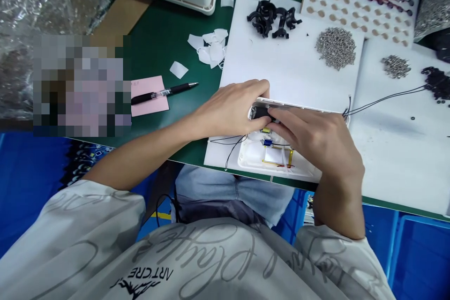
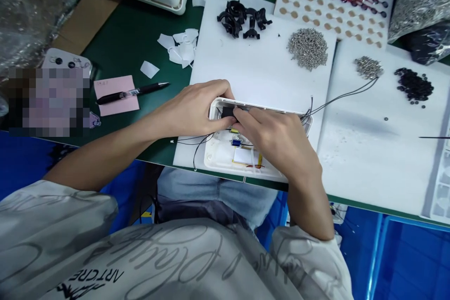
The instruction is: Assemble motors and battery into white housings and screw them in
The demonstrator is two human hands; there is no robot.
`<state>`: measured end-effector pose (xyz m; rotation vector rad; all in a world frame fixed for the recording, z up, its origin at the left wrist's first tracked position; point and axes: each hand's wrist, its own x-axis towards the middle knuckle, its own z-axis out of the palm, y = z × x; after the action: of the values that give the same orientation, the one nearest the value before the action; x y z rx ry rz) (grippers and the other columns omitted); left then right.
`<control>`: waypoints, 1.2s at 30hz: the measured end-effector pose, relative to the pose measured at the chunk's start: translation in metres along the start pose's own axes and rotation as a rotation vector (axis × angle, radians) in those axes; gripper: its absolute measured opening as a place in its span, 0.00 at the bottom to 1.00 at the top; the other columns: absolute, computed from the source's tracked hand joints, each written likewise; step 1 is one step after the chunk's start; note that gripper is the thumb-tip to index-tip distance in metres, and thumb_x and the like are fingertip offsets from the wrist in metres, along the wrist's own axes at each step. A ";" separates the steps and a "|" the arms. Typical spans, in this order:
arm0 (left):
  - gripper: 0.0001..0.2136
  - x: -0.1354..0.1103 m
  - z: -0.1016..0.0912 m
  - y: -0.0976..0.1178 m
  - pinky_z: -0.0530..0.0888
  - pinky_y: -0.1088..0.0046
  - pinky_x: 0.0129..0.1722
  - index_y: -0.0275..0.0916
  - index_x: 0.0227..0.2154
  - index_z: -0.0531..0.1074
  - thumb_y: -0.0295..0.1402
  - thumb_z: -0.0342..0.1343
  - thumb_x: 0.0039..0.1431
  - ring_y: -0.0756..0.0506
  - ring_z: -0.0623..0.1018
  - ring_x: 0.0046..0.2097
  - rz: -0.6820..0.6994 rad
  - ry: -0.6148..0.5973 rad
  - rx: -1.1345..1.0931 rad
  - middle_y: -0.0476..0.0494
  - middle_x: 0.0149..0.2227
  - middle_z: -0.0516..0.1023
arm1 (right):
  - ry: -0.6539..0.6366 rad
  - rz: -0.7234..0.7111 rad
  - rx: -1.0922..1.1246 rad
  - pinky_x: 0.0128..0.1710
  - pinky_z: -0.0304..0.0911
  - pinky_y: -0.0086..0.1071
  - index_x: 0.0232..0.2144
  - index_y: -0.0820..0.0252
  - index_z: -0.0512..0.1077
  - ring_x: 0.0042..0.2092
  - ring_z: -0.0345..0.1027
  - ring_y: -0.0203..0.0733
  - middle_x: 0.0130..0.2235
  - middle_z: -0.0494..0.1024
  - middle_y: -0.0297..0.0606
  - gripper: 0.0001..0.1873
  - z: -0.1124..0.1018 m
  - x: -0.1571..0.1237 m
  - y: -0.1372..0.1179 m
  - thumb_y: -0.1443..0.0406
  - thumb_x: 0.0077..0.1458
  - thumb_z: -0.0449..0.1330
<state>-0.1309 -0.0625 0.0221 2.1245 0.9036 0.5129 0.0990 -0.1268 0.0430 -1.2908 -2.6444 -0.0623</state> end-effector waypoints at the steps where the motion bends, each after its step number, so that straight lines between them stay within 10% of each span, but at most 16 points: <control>1: 0.10 0.000 0.000 0.000 0.76 0.58 0.47 0.42 0.39 0.68 0.34 0.64 0.62 0.40 0.80 0.44 -0.005 0.002 -0.020 0.47 0.40 0.77 | 0.004 0.008 -0.004 0.28 0.44 0.36 0.48 0.57 0.76 0.31 0.68 0.33 0.37 0.81 0.35 0.12 0.000 0.000 0.000 0.57 0.73 0.57; 22: 0.09 0.000 0.004 -0.001 0.76 0.55 0.50 0.42 0.41 0.68 0.33 0.64 0.64 0.37 0.81 0.49 0.006 0.018 -0.058 0.48 0.40 0.76 | -0.008 0.045 0.003 0.29 0.42 0.35 0.34 0.59 0.72 0.29 0.58 0.34 0.30 0.76 0.35 0.15 -0.001 0.006 -0.007 0.59 0.73 0.55; 36: 0.07 0.001 0.004 0.003 0.75 0.57 0.53 0.42 0.41 0.66 0.32 0.59 0.65 0.40 0.80 0.47 -0.041 -0.008 -0.020 0.47 0.43 0.78 | -0.009 -0.001 0.024 0.29 0.46 0.32 0.42 0.60 0.74 0.31 0.66 0.32 0.35 0.79 0.33 0.09 0.002 0.002 0.000 0.62 0.73 0.57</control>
<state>-0.1266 -0.0649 0.0219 2.0843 0.9312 0.4906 0.0976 -0.1252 0.0417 -1.2855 -2.6444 -0.0250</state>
